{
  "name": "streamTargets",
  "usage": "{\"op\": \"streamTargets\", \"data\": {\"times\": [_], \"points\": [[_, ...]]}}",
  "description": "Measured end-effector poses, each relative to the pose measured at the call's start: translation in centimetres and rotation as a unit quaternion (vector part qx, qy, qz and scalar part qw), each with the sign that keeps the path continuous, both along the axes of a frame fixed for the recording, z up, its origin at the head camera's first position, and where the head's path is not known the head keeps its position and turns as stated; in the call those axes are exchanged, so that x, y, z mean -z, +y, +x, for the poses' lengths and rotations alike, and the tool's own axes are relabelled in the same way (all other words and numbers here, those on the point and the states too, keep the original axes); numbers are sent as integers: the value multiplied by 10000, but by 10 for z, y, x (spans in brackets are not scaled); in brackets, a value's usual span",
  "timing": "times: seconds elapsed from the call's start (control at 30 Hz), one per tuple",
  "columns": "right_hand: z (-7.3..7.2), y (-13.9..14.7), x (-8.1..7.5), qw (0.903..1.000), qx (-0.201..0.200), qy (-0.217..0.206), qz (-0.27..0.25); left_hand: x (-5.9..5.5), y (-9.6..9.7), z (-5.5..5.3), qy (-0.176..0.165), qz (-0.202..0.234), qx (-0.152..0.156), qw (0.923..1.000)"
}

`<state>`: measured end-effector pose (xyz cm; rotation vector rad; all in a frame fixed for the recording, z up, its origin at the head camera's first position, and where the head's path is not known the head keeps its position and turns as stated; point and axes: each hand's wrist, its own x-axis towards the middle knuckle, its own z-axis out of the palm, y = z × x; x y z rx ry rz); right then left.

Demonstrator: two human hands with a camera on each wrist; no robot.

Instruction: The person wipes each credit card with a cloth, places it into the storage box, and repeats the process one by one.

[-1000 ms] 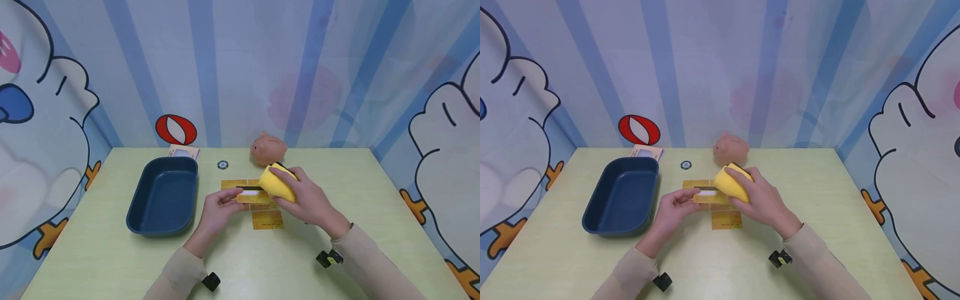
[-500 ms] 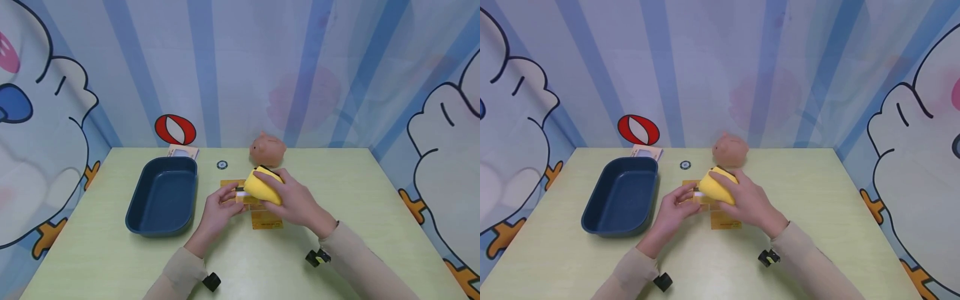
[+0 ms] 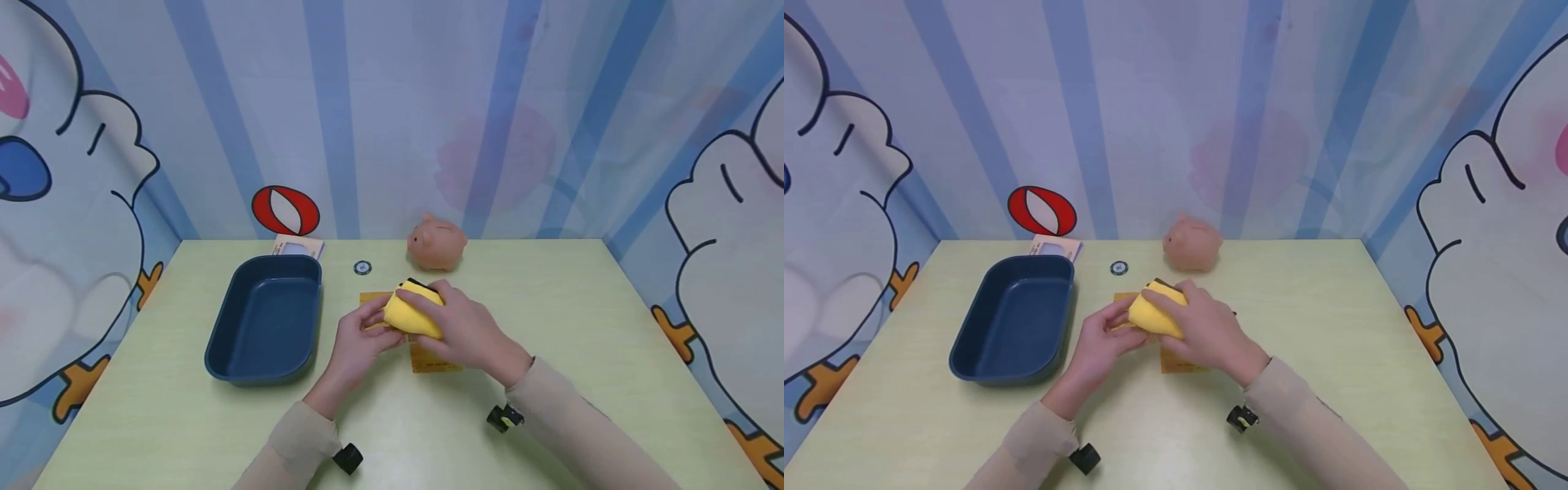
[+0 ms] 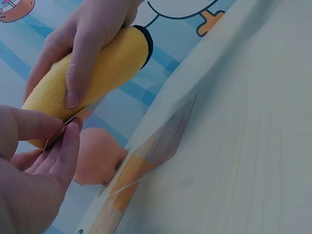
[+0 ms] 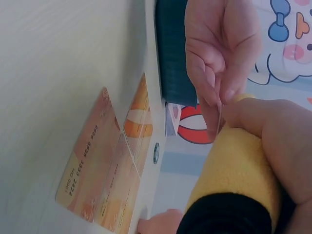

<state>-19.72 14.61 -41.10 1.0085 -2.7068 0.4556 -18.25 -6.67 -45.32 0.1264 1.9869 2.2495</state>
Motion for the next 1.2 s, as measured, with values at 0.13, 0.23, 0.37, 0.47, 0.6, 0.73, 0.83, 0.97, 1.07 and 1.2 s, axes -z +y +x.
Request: {"op": "streamTargets", "data": {"times": [0.13, 0.23, 0.37, 0.47, 0.6, 0.73, 0.83, 0.97, 1.07, 1.2], "points": [[2, -4, 5, 9997, -26, 223, -4, -2, 1, 1, 49, -39, -63, 10000], [4, -7, 9, 9992, -1, 387, -51, -4, 1, 1, 61, -44, -123, 9999], [4, -10, 14, 9986, 69, 513, -55, -6, -1, 1, 52, -50, -177, 9998], [4, -11, 16, 9983, 83, 575, -15, -5, -2, 1, 56, -63, -219, 9997], [4, -10, 17, 9981, 54, 607, -41, -7, -3, 2, -3, 5, -257, 9997], [3, -7, 14, 9985, 34, 535, -94, -10, -4, 2, -40, 21, -307, 9995], [3, -4, 12, 9989, 38, 449, -102, -12, -6, 1, -40, 9, -357, 9994], [2, 2, 10, 9992, 75, 392, -90, -14, -7, 0, -80, 49, -400, 9992], [1, 7, 8, 9993, 103, 345, -129, -18, -8, 0, -111, 42, -434, 9990], [0, 14, 7, 9994, 139, 300, -138, -20, -9, -1, -86, -22, -487, 9988]]}}
